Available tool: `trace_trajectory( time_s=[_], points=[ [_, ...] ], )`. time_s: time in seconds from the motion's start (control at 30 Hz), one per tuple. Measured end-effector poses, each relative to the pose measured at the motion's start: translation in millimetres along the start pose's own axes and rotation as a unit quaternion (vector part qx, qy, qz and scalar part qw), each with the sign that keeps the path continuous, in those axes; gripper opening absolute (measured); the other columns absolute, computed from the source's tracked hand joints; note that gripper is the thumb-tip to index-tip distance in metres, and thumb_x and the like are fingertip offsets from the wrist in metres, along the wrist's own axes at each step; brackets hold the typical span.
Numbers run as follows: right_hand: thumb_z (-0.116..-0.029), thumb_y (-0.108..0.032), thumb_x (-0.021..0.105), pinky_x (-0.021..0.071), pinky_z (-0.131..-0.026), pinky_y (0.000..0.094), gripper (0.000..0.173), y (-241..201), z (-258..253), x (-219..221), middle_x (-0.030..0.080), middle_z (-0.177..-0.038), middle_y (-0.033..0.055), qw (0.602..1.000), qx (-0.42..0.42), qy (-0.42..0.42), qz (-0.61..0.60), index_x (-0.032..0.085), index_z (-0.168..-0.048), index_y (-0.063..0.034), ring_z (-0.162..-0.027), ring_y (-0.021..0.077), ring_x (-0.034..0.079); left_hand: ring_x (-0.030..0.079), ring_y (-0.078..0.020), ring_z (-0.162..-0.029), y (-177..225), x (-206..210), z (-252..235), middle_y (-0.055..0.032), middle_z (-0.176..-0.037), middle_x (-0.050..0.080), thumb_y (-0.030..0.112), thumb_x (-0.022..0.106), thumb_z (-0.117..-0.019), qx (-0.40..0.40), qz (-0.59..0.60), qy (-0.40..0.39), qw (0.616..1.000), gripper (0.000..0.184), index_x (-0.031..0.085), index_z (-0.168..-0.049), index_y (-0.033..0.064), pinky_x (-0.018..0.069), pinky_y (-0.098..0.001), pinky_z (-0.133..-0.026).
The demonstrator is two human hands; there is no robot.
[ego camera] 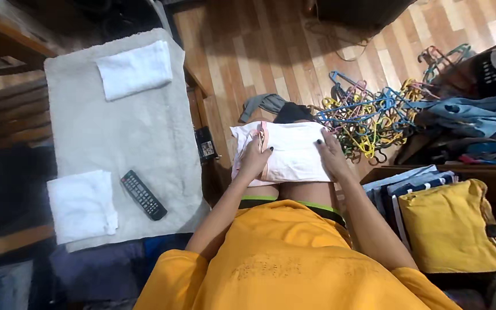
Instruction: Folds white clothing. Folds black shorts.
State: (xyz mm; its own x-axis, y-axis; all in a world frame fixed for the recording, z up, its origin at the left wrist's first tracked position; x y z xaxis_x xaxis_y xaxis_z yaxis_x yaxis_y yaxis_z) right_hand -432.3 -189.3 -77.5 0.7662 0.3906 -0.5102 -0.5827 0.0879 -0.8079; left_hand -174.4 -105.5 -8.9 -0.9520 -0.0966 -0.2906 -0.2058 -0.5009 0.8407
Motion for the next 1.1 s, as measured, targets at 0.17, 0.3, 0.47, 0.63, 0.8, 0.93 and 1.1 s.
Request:
trace_trajectory(
  time_s=[0.17,0.3,0.47,0.63,0.8,0.93,1.1],
  points=[
    [-0.1052,-0.039,0.053,0.0601,-0.079,0.0454,0.039,45,21,-20,0.071,-0.106,0.0112,0.885,0.284,-0.008,-0.369,0.057,-0.133,-0.0118,-0.091,0.0225,0.071,0.057,-0.0347,-0.129,43,-17,35,-0.0199,-0.153,0.046,0.025,0.056,-0.1053,0.125,-0.127,0.038,0.983,0.061,0.033,-0.159,0.0076,0.0514,-0.0539,-0.101],
    [-0.1000,-0.015,0.047,0.0627,-0.066,0.0324,0.025,10,32,-46,0.073,-0.089,0.0028,0.865,0.215,-0.021,-0.453,0.059,-0.122,-0.0133,-0.076,0.0113,0.072,0.061,-0.0264,-0.126,30,24,35,-0.0053,-0.156,0.048,0.050,0.039,-0.1084,-0.020,0.206,-0.151,0.967,0.058,0.034,-0.159,0.0230,0.0550,-0.0467,-0.100],
    [-0.0915,-0.006,0.051,0.0620,-0.067,0.0327,0.036,-87,32,-40,0.071,-0.098,0.0005,0.898,0.088,-0.039,-0.429,0.057,-0.126,-0.0154,-0.080,0.0104,0.071,0.063,-0.0289,-0.123,0,33,14,-0.0091,-0.152,0.051,0.062,0.034,-0.1056,-0.099,0.279,-0.177,0.939,0.066,0.036,-0.157,0.0204,0.0553,-0.0486,-0.096],
    [-0.0998,-0.006,0.054,0.0617,-0.070,0.0359,0.059,-177,34,47,0.069,-0.104,0.0061,0.908,0.015,-0.201,-0.366,0.033,-0.155,-0.0125,-0.080,0.0144,0.069,0.069,-0.0169,-0.101,19,-24,18,-0.0063,-0.120,0.069,0.061,0.007,-0.1061,-0.130,0.289,-0.105,0.943,0.075,0.052,-0.142,0.0125,0.0584,-0.0385,-0.084],
    [-0.1058,-0.013,0.050,0.0508,-0.105,0.0406,0.045,-180,42,57,0.060,-0.138,0.0161,0.965,-0.243,-0.040,-0.091,0.049,-0.148,0.0011,-0.124,0.0230,0.060,0.069,-0.0165,-0.084,-51,-55,12,-0.0056,-0.100,0.071,0.038,0.052,-0.1066,-0.062,0.219,-0.086,0.970,0.032,0.064,-0.127,0.0164,0.0586,-0.0366,-0.074],
    [-0.1035,-0.022,0.047,0.0325,-0.119,0.0610,0.043,-150,41,73,0.043,-0.157,0.0211,0.942,-0.313,0.054,0.105,0.059,-0.144,-0.0109,-0.147,0.0430,0.035,0.072,-0.0173,-0.087,-49,-67,19,-0.0069,-0.104,0.073,0.042,0.050,-0.1071,-0.065,0.226,-0.064,0.970,0.036,0.060,-0.133,0.0188,0.0619,-0.0393,-0.076],
    [-0.1043,-0.053,0.037,0.0283,-0.118,0.0674,0.053,-101,31,126,0.027,-0.165,0.0236,0.942,-0.304,0.025,0.138,0.053,-0.150,-0.0311,-0.152,0.0488,0.022,0.068,-0.0248,-0.099,-75,-69,23,-0.0133,-0.119,0.068,0.046,0.045,-0.1085,-0.062,0.045,0.015,0.997,0.046,0.052,-0.142,0.0157,0.0570,-0.0489,-0.085]
  ],
)
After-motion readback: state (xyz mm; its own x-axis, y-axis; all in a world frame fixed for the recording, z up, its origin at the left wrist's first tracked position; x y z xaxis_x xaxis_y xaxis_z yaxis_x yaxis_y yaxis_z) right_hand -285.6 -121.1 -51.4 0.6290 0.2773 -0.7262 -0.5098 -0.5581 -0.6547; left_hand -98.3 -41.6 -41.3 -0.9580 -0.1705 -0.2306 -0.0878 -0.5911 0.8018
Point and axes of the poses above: each hand's wrist, its own z-axis away from the middle knuckle, its own x-axis out of the palm, y = z × x, the point moved 5 cm from there along -z, towards the middle knuckle
